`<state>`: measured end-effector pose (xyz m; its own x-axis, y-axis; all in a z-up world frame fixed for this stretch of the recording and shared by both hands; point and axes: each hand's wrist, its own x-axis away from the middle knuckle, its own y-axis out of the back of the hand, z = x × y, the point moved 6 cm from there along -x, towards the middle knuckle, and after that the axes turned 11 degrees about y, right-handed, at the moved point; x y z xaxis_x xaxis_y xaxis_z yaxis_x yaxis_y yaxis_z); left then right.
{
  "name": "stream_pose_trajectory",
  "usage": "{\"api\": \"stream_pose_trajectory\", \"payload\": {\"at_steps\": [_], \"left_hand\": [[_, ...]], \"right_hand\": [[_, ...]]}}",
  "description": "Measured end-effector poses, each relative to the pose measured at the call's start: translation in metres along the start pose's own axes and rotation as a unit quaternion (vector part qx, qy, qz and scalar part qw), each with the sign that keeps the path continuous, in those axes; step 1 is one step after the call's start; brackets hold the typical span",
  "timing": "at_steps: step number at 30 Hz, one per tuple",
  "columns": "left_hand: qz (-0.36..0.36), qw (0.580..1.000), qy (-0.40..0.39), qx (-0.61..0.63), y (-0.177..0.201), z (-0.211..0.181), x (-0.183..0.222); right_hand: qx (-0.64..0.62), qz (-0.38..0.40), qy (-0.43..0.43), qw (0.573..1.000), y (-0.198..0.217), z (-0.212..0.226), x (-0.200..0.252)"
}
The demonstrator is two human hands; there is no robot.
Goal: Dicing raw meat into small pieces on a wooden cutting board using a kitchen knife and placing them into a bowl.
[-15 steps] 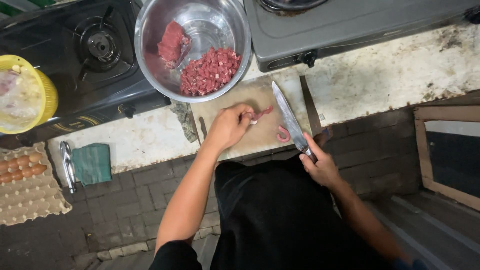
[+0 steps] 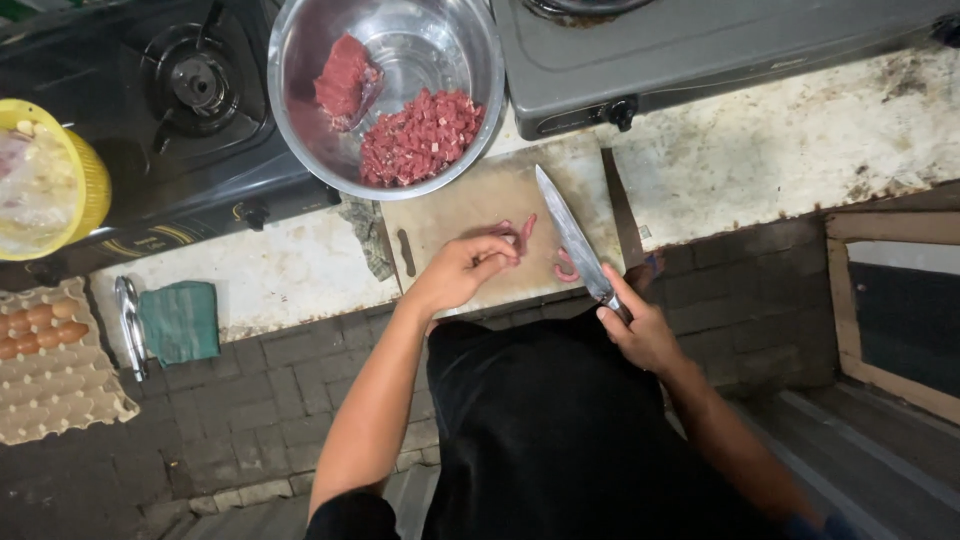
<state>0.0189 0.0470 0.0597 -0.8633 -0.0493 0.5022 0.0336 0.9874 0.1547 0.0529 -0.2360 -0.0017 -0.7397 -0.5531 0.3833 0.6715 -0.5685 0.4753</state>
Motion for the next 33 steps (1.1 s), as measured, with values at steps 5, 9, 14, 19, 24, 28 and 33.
{"api": "stream_pose_trajectory", "payload": {"at_steps": [5,9,14,19,24,28,33], "left_hand": [[-0.008,0.978,-0.070,-0.198,-0.023,0.028,-0.046],[-0.139,0.896,-0.207,-0.368,-0.039,0.082,-0.090],[-0.174,0.830,-0.308,-0.432,-0.028,0.029,-0.060],[-0.102,0.801,-0.380,-0.451,-0.042,0.025,-0.043],[-0.090,0.750,-0.477,-0.449,-0.050,0.020,-0.042],[-0.086,0.739,-0.517,-0.422,-0.068,0.041,-0.052],[-0.151,0.924,-0.291,-0.198,-0.048,0.024,-0.058]], "right_hand": [[-0.023,-0.026,0.013,0.999,-0.001,-0.009,0.002],[-0.005,-0.019,0.002,1.000,0.003,-0.009,0.005],[0.008,-0.031,-0.003,0.999,0.005,-0.019,0.013],[-0.004,-0.053,0.021,0.998,0.000,-0.023,0.015],[-0.030,-0.059,0.062,0.996,-0.007,-0.029,0.009],[-0.040,-0.060,0.083,0.994,-0.005,-0.027,0.008],[-0.019,-0.083,0.057,0.995,0.002,-0.033,0.011]]}}
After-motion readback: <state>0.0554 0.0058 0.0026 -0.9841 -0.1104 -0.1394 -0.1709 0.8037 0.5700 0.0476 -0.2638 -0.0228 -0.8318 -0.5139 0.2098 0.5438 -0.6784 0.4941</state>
